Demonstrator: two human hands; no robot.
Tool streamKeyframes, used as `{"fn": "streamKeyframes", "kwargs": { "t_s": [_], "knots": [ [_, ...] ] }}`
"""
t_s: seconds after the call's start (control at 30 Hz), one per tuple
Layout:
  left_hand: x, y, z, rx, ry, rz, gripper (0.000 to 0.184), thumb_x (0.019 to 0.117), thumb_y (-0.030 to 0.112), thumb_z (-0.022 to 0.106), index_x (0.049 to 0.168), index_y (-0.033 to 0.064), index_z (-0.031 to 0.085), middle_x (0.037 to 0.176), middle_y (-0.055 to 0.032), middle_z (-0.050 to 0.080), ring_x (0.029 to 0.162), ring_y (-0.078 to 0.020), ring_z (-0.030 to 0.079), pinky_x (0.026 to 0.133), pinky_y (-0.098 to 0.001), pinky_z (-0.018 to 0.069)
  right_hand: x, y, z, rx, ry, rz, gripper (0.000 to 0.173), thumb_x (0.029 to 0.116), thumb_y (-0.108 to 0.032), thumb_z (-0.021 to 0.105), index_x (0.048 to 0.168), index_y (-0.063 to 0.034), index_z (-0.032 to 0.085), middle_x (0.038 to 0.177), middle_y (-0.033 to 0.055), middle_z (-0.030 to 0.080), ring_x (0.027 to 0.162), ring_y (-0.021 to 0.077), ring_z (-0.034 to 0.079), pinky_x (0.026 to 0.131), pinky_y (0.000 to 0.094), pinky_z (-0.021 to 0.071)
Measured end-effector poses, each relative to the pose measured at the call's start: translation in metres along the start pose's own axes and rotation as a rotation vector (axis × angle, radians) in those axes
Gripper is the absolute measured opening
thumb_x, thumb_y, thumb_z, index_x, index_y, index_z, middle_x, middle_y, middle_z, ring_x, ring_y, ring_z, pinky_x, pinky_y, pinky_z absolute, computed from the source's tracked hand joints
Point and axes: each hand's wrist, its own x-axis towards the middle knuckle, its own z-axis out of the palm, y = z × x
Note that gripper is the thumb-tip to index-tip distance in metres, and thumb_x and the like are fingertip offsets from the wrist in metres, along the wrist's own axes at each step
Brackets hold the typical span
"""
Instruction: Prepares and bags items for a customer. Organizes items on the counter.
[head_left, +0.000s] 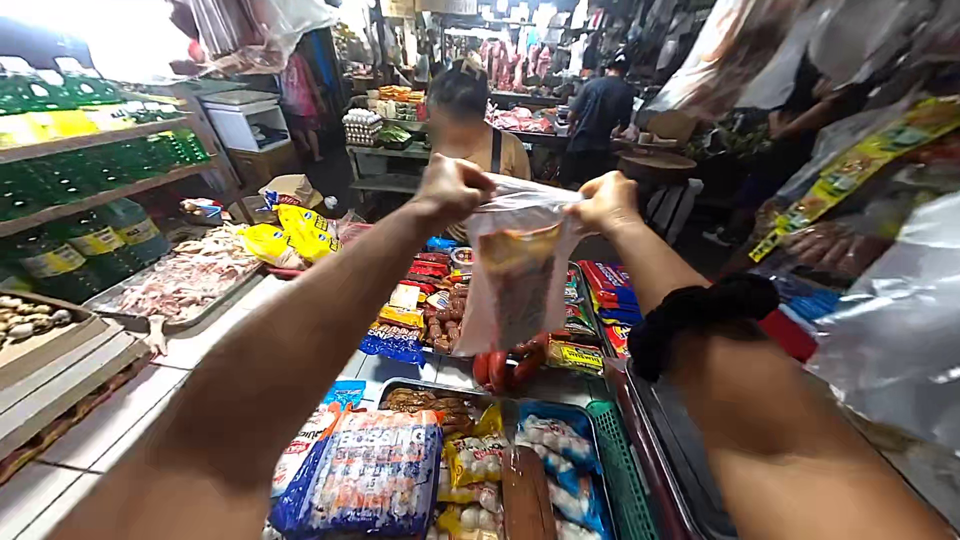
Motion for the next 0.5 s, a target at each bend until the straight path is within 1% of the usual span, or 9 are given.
{"fn": "streamKeyframes", "kwargs": {
  "t_s": [0.07,0.1,0.13,0.17,0.27,0.3,0.33,0.43,0.5],
  "knots": [
    [0.029,-0.016,0.032,-0.044,0.018,0.027,0.017,0.0904,0.002,0.068,0.105,0.0019,0.076,0.100,-0.0106,0.076,0.095,-0.0182,0.071,0.093,-0.0430,0.0548,0.025,0.025,0.009,0.061,0.164,0.088,0.024,0.0872,-0.006,0.074,0.109,0.0029,0.074,0.120,0.0293,0.067,0.115,0.0446,0.064,0.100,0.0627,0.0480],
    [0.039,-0.026,0.048,-0.063,0.003,0.036,0.018,0.0898,0.000,0.067,0.106,0.0019,0.076,0.101,-0.0101,0.076,0.095,-0.0178,0.071,0.093,-0.0428,0.0547,0.033,0.039,0.015,0.085,0.224,0.131,0.020,0.0872,-0.006,0.074,0.106,0.0007,0.075,0.118,0.0271,0.069,0.115,0.0425,0.064,0.100,0.0612,0.0478],
    [0.047,-0.037,0.063,-0.071,-0.018,0.038,0.019,0.0896,-0.001,0.067,0.106,0.0021,0.076,0.102,-0.0100,0.076,0.097,-0.0179,0.071,0.095,-0.0431,0.0545,0.038,0.052,0.022,0.094,0.252,0.162,0.019,0.0873,-0.006,0.073,0.105,-0.0004,0.076,0.117,0.0259,0.069,0.114,0.0412,0.065,0.100,0.0606,0.0488],
    [0.052,-0.051,0.078,-0.070,-0.037,0.022,0.021,0.0884,-0.003,0.066,0.106,0.0022,0.076,0.103,-0.0113,0.076,0.099,-0.0210,0.071,0.096,-0.0466,0.0537,0.037,0.063,0.030,0.098,0.246,0.187,0.018,0.0880,-0.006,0.073,0.105,-0.0002,0.076,0.119,0.0262,0.069,0.117,0.0416,0.064,0.102,0.0606,0.0475],
    [0.045,-0.099,0.132,-0.076,-0.087,-0.109,0.019,0.0888,-0.004,0.065,0.102,0.0018,0.077,0.103,-0.0149,0.076,0.101,-0.0290,0.071,0.096,-0.0549,0.0518,0.006,0.089,0.057,0.027,0.080,0.185,0.019,0.0937,-0.002,0.066,0.110,0.0068,0.071,0.124,0.0314,0.064,0.123,0.0464,0.058,0.105,0.0620,0.0425],
    [0.038,-0.115,0.150,-0.080,-0.100,-0.158,0.018,0.0899,-0.003,0.064,0.102,0.0018,0.077,0.103,-0.0149,0.076,0.101,-0.0292,0.071,0.096,-0.0546,0.0524,-0.002,0.106,0.074,-0.012,0.054,0.164,0.018,0.0923,-0.001,0.067,0.107,0.0077,0.071,0.121,0.0332,0.065,0.121,0.0490,0.058,0.102,0.0648,0.0439],
    [0.029,-0.128,0.166,-0.076,-0.121,-0.211,0.018,0.0914,-0.003,0.063,0.102,0.0020,0.077,0.105,-0.0153,0.075,0.103,-0.0302,0.070,0.097,-0.0546,0.0517,-0.006,0.124,0.091,-0.052,-0.004,0.183,0.019,0.0913,-0.001,0.068,0.108,0.0075,0.071,0.122,0.0342,0.064,0.122,0.0506,0.057,0.103,0.0663,0.0433],
    [-0.004,-0.150,0.201,-0.017,-0.230,-0.317,0.022,0.0936,-0.001,0.060,0.106,0.0053,0.077,0.111,-0.0154,0.074,0.110,-0.0329,0.068,0.101,-0.0566,0.0492,-0.021,0.162,0.127,-0.210,-0.285,0.246,0.026,0.0909,-0.005,0.070,0.115,0.0066,0.070,0.126,0.0321,0.063,0.125,0.0476,0.057,0.107,0.0624,0.0443],
    [-0.026,-0.153,0.206,0.025,-0.341,-0.320,0.025,0.0947,0.001,0.058,0.111,0.0060,0.076,0.117,-0.0138,0.073,0.118,-0.0300,0.066,0.107,-0.0521,0.0459,-0.034,0.166,0.135,-0.282,-0.436,0.224,0.027,0.0915,-0.004,0.067,0.117,0.0047,0.071,0.131,0.0295,0.062,0.130,0.0440,0.055,0.109,0.0594,0.0424]
  ]
}}
